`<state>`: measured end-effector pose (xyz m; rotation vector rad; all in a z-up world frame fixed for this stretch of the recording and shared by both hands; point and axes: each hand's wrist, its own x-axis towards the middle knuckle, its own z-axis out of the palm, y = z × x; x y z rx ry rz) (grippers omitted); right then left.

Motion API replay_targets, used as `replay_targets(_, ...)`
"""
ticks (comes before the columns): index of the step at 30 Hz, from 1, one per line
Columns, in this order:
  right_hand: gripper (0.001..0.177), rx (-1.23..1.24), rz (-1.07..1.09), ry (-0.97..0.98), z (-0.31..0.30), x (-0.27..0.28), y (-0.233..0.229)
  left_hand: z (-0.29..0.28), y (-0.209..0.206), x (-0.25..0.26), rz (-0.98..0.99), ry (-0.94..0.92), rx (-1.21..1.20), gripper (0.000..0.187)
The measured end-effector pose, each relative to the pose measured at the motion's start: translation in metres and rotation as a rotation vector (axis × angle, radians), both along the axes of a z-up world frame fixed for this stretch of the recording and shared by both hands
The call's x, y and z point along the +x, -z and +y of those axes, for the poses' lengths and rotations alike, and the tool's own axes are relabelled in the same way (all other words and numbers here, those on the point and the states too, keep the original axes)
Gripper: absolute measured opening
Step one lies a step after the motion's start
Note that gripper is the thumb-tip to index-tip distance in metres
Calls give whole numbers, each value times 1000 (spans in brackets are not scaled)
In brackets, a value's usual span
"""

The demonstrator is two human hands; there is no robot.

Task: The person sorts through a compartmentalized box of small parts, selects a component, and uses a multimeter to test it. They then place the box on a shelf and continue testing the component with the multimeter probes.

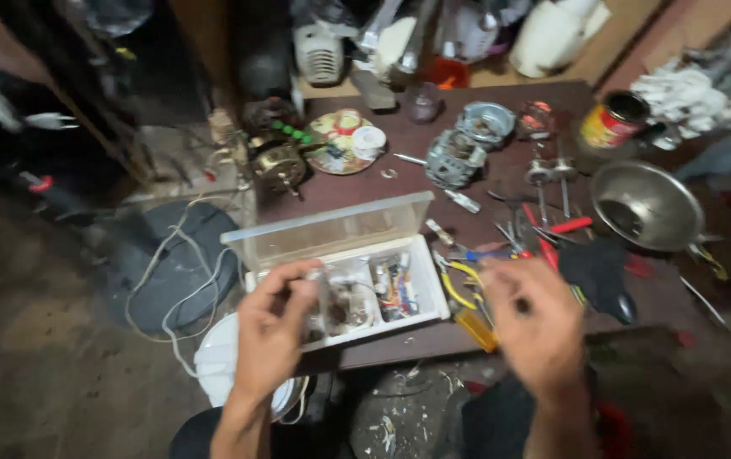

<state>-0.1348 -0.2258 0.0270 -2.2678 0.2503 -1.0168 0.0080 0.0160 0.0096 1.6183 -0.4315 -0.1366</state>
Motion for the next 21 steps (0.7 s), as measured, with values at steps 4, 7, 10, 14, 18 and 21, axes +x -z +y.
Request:
replay_targets(4, 18, 128, 266, 321, -45, -25, 2, 0, 6, 0, 14, 27, -85, 22)
replay_targets(7, 25, 151, 501, 412, -64, -37, 20, -6, 8, -2, 86, 22, -128, 21)
replay_targets(10, 23, 137, 545, 354, -61, -43, 38, -15, 6, -5, 119, -1, -94, 13)
replay_targets(14, 27, 118, 585, 138, -49, -36, 44, -19, 6, -9, 139, -28, -108, 10)
replay_targets(18, 27, 7, 579, 169, -49, -36, 51, -21, -6, -15, 180, -49, -118, 7)
replay_targets(21, 32, -31, 654, 180, -45, -37, 48, -21, 1, -13, 163, -19, -192, 7)
